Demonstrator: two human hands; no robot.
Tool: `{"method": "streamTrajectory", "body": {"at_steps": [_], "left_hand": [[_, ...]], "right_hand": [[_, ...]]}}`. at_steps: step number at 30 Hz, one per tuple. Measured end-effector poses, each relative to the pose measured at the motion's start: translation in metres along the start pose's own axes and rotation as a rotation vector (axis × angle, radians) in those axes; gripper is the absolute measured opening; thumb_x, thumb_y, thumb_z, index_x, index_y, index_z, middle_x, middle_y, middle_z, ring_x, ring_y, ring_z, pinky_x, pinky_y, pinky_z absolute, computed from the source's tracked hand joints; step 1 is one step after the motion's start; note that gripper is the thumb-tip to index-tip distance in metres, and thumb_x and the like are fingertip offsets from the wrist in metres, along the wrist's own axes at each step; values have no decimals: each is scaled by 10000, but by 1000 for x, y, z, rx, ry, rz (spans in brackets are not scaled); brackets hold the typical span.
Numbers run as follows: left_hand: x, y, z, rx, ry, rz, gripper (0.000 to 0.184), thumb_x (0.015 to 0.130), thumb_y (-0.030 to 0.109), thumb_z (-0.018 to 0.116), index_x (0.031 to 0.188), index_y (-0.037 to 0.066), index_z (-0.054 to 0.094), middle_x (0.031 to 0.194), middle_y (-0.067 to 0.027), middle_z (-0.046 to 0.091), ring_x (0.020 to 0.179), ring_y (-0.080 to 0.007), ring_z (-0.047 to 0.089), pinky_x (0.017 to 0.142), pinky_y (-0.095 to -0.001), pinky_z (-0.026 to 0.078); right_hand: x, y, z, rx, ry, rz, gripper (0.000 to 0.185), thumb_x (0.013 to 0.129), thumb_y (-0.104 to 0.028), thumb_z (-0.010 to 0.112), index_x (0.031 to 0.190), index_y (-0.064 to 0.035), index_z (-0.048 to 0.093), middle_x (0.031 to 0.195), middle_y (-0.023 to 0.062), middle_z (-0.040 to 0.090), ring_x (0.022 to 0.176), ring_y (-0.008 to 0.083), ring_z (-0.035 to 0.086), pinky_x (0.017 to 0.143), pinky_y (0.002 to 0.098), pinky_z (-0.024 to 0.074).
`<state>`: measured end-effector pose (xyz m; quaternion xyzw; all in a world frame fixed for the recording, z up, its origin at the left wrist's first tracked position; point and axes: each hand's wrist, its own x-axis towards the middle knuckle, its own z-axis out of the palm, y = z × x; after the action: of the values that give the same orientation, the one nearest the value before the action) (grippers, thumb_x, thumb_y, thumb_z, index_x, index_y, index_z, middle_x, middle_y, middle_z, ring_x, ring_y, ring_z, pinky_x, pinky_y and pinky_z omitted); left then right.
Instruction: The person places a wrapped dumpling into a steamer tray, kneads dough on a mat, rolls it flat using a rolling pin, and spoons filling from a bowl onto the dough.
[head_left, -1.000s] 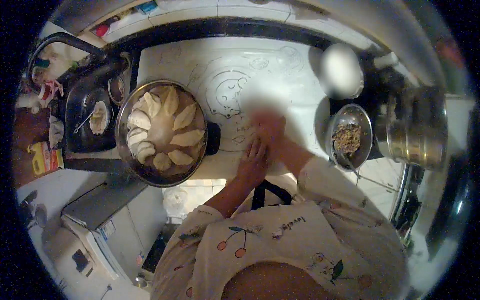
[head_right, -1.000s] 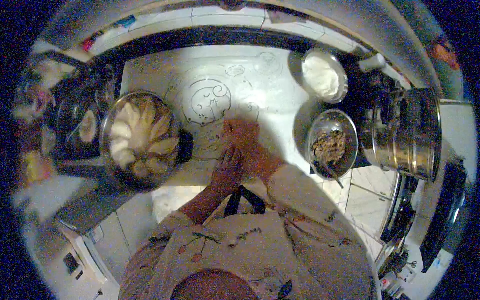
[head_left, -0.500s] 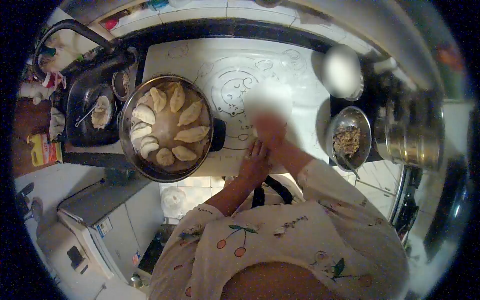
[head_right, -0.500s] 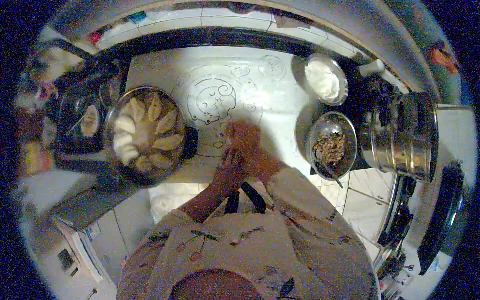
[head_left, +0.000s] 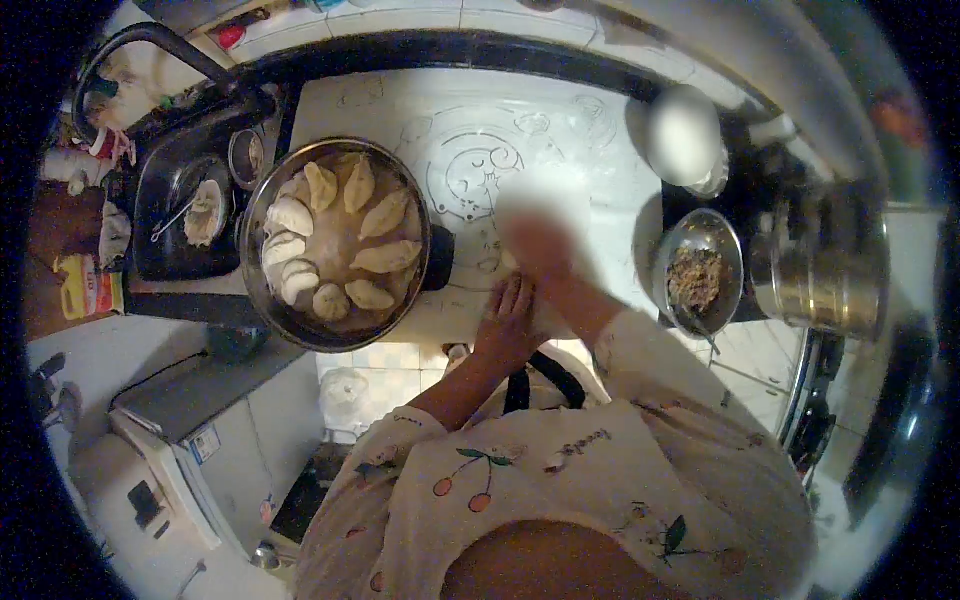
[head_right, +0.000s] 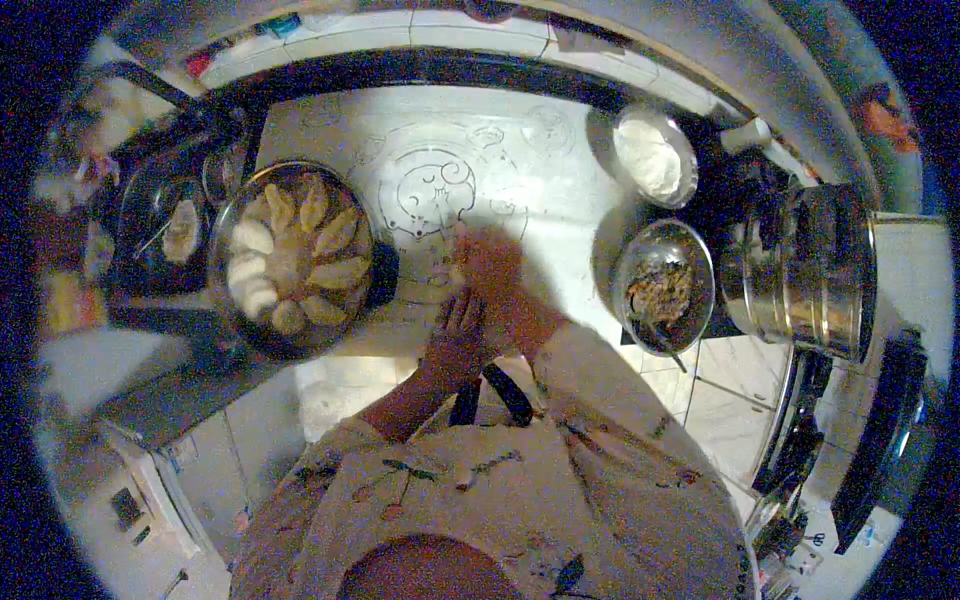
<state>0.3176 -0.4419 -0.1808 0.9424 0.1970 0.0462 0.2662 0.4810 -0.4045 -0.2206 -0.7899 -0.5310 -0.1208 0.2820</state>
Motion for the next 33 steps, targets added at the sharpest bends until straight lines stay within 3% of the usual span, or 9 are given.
{"method": "streamTrajectory", "body": {"at_steps": [3,8,13,16,19,22,25,28,33], "left_hand": [[3,8,-20,84,-16,9,841,780,446,599,1366,-67,283,1412,-207,287,1332,-344,253,1108,-480,164],[0,1,-12,130,-6,14,856,789,457,596,1386,-50,252,1418,-194,283,1345,-322,242,1099,-529,137],[-4,-4,1,94,-20,16,862,787,465,596,1399,-28,241,1431,-188,265,1368,-305,189,1100,-541,101],[-10,1,-18,83,-26,3,863,789,483,589,1396,-26,249,1442,-190,251,1382,-302,146,1103,-541,80],[-9,2,-25,113,-51,12,864,803,528,546,1396,-26,249,1450,-197,240,1387,-309,126,1104,-545,57],[-15,-4,-18,150,-51,33,859,819,562,498,1397,-23,249,1447,-209,248,1380,-327,146,1101,-552,40],[-27,-10,-11,93,-25,69,829,836,559,470,1397,-13,255,1436,-220,269,1369,-349,178,1098,-559,29],[-25,-10,-11,72,-80,13,761,840,496,503,1383,6,292,1428,-223,281,1359,-371,191,1091,-575,34],[-25,-5,-27,36,-17,48,608,836,323,568,1324,8,391,1394,-225,330,1336,-368,239,1094,-551,105]], "right_hand": [[30,5,3,12,-138,105,437,901,-395,447,671,-64,618,654,149,603,564,338,577,531,479,457],[1,-24,-27,78,19,74,397,887,-389,458,722,-69,625,637,157,601,568,334,587,533,469,457],[-8,-37,-62,-117,-461,105,341,877,-355,467,730,-91,625,608,138,587,564,353,580,527,464,459],[23,-21,-23,-49,-311,289,226,836,-262,566,727,-67,596,688,155,596,620,343,582,563,450,463],[31,-24,-21,52,101,178,274,828,-278,571,644,-76,574,622,140,572,558,331,570,512,441,455],[-13,-41,-46,175,57,117,267,811,-284,580,629,-88,575,603,129,564,557,309,575,488,435,452],[-42,-57,-69,111,-327,24,208,791,-263,589,671,-93,580,601,121,565,554,302,577,496,444,460],[-27,-48,-67,162,-333,26,192,783,-248,594,694,-78,576,621,135,577,556,296,582,499,436,468],[-6,-30,-35,235,49,30,180,809,-214,559,729,-60,605,682,139,611,568,269,572,531,372,473]]}}
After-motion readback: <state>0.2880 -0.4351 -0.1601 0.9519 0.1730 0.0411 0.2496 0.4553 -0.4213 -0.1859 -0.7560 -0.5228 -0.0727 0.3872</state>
